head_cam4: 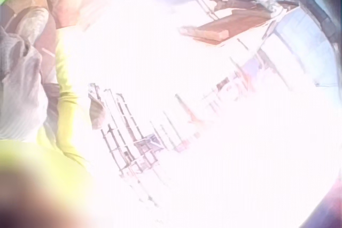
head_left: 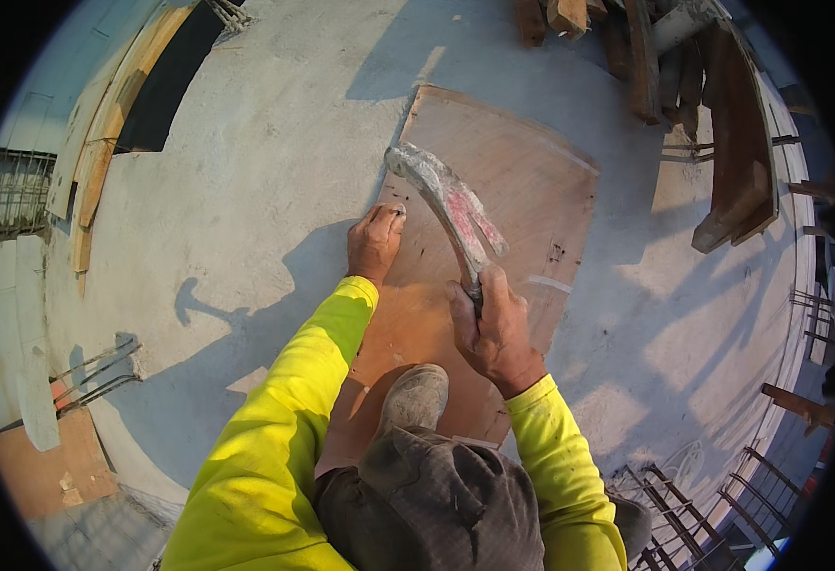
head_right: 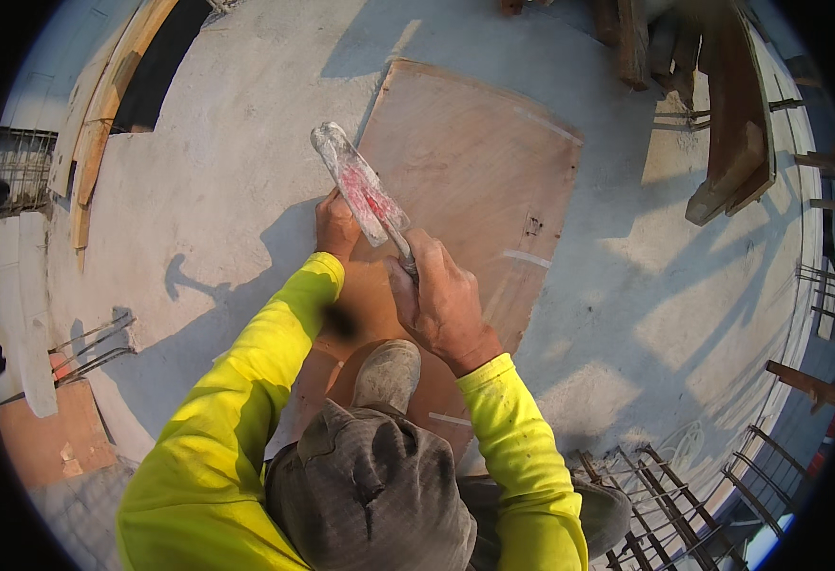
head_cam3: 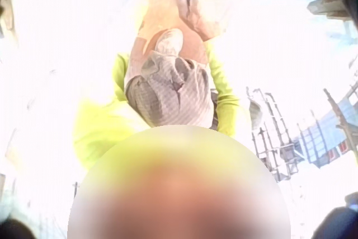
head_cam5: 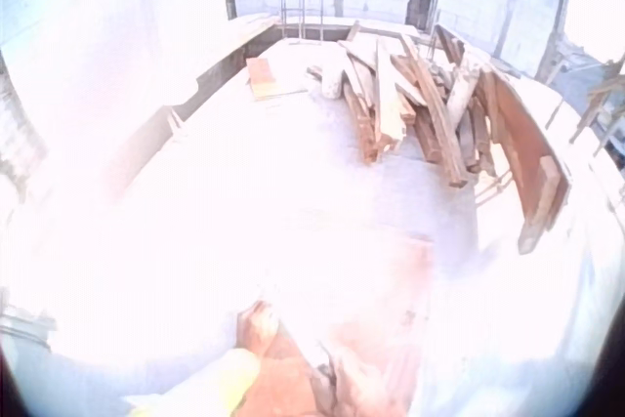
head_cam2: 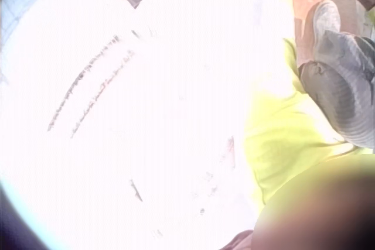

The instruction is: The person hammers nails into a wooden board on the floor, then picks up a bundle of wire ties, separates one, and bends it around the board's edge. The person continues to manipulate the wire by hand, bending and shaping it around the board.

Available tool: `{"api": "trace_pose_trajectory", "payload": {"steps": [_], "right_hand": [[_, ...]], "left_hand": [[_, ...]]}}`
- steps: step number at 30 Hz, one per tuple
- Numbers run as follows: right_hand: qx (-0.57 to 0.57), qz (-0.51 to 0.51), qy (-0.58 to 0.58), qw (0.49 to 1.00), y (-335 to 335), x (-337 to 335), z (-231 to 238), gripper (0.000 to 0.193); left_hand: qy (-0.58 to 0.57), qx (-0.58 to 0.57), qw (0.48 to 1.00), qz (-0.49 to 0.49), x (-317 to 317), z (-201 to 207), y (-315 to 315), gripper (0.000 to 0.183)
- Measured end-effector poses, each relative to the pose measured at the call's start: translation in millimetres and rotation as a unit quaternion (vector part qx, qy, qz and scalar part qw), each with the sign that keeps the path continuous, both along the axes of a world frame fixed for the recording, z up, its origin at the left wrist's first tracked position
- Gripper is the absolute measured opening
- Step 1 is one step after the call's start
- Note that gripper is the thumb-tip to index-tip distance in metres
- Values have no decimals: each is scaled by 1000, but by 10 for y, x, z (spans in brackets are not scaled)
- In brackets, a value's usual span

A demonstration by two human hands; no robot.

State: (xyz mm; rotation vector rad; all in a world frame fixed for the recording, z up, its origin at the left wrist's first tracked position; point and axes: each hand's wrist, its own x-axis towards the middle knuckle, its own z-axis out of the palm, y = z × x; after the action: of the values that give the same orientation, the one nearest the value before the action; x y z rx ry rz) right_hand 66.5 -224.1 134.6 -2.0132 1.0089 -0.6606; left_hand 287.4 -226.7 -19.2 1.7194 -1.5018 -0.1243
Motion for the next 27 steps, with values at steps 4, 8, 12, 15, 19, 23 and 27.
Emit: {"api": "trace_pose_trajectory", "payload": {"steps": [4, 8, 12, 15, 19, 23, 27], "right_hand": [[11, 41, 127, 991, -102, 22, 16, 30], [44, -1, 125, 991, -102, 31, -30, 24], [-34, -18, 20, 999, -27, 28, -178, 22], [35, 5, 147, 989, -37, -69, -307, 22], [126, -98, 68, 985, 143, -369, -454, 19], [166, -156, 67, 972, 398, -567, -671, 20], [161, -149, 85, 972, 510, -623, -886, 21]], "left_hand": [[-6, 25, 999, 34, -16, -23, 26, 13], [28, 44, 998, 23, -28, -49, 58, 16], [34, 54, 997, 38, -60, 1, 76, 14], [47, 47, 997, 26, -55, 86, 42, 12], [122, 7, 992, -25, -43, 151, 41, 13], [161, 58, 985, 16, -159, 177, 145, 12], [103, -42, 994, -24, -279, 272, 220, 10]]}}
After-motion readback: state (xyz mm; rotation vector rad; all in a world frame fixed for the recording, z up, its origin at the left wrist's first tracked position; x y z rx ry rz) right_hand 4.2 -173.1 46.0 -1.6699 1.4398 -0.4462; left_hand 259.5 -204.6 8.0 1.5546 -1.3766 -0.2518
